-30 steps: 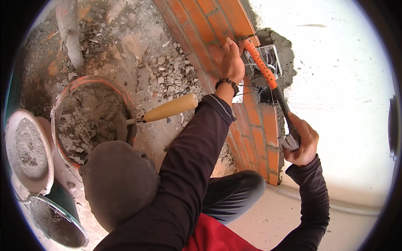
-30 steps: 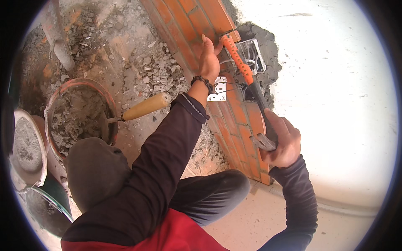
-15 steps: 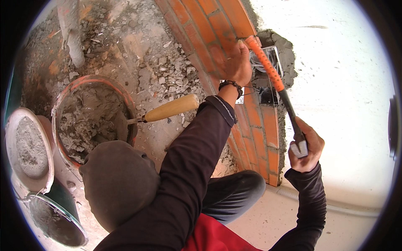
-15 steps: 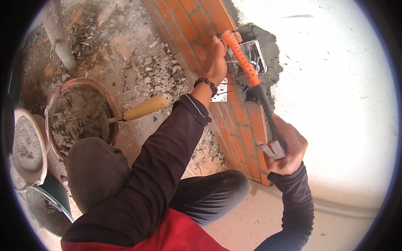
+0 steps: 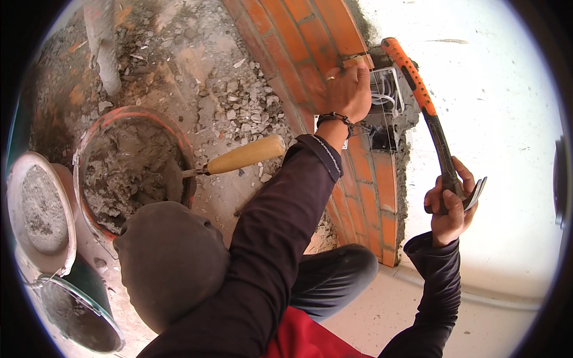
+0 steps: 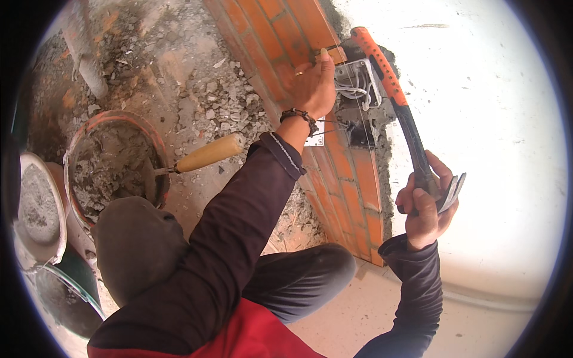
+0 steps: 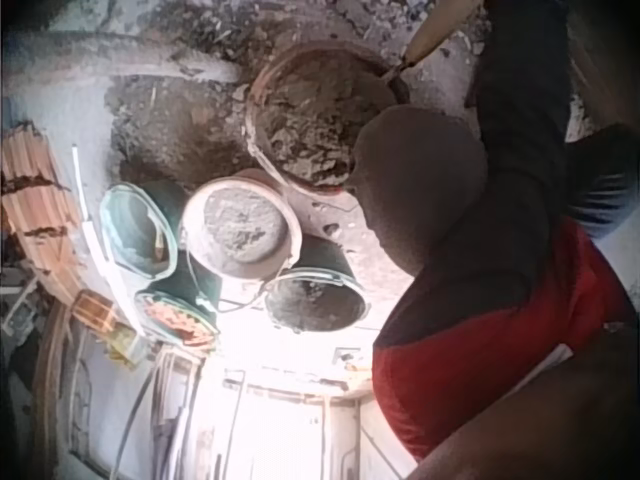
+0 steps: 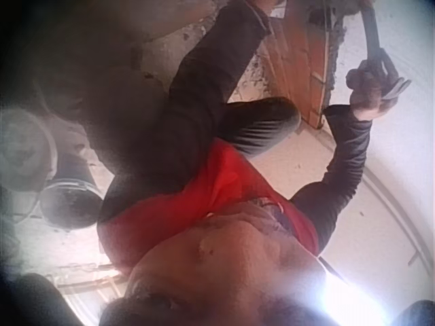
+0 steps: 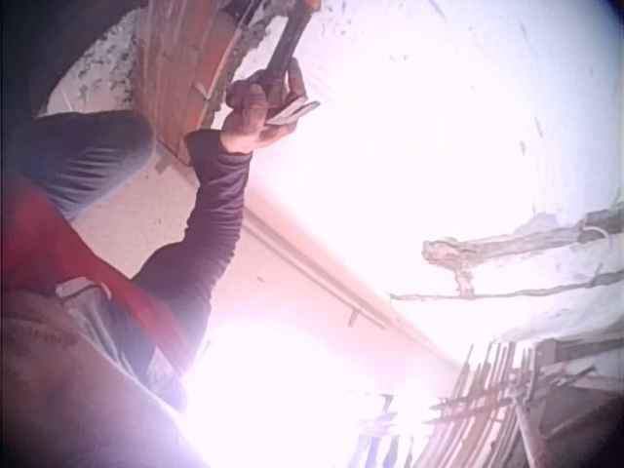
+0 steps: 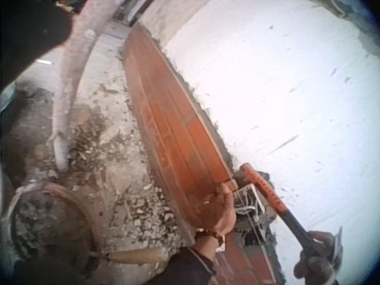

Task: The person prepares an electrical outlet box by clearing mortar and wires, uses a hammer to knock out a portion of the brick, and applies mortar with a trowel around the box.

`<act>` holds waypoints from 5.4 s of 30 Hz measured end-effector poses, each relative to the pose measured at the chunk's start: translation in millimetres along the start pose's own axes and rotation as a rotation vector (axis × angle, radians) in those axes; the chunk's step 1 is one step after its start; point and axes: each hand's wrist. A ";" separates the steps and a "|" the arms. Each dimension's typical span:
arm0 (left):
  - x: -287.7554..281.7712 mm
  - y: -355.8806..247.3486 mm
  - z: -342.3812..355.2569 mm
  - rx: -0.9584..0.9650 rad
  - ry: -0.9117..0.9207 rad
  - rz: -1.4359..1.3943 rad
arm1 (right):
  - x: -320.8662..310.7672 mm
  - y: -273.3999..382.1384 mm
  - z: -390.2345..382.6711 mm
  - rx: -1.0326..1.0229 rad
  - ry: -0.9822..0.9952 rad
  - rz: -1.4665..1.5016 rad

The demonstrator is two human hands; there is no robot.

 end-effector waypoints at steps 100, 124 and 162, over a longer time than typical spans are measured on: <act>-3.3 66.3 -13.5 -0.020 -0.225 -0.742 | 30.4 -43.3 -45.3 -0.224 0.219 -0.343; -12.3 74.4 -13.0 -0.069 -0.427 -1.026 | 39.8 -39.5 -20.1 -0.544 0.324 -0.657; -5.0 68.0 -12.1 -0.101 -0.411 -1.043 | 25.3 -26.9 -13.4 -0.569 0.344 -0.748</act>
Point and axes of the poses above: each hand's wrist, its own z-axis towards the middle knuckle, its own x-axis out of the palm, y = z × x, and after that the axes turned 9 degrees about -z, right-handed
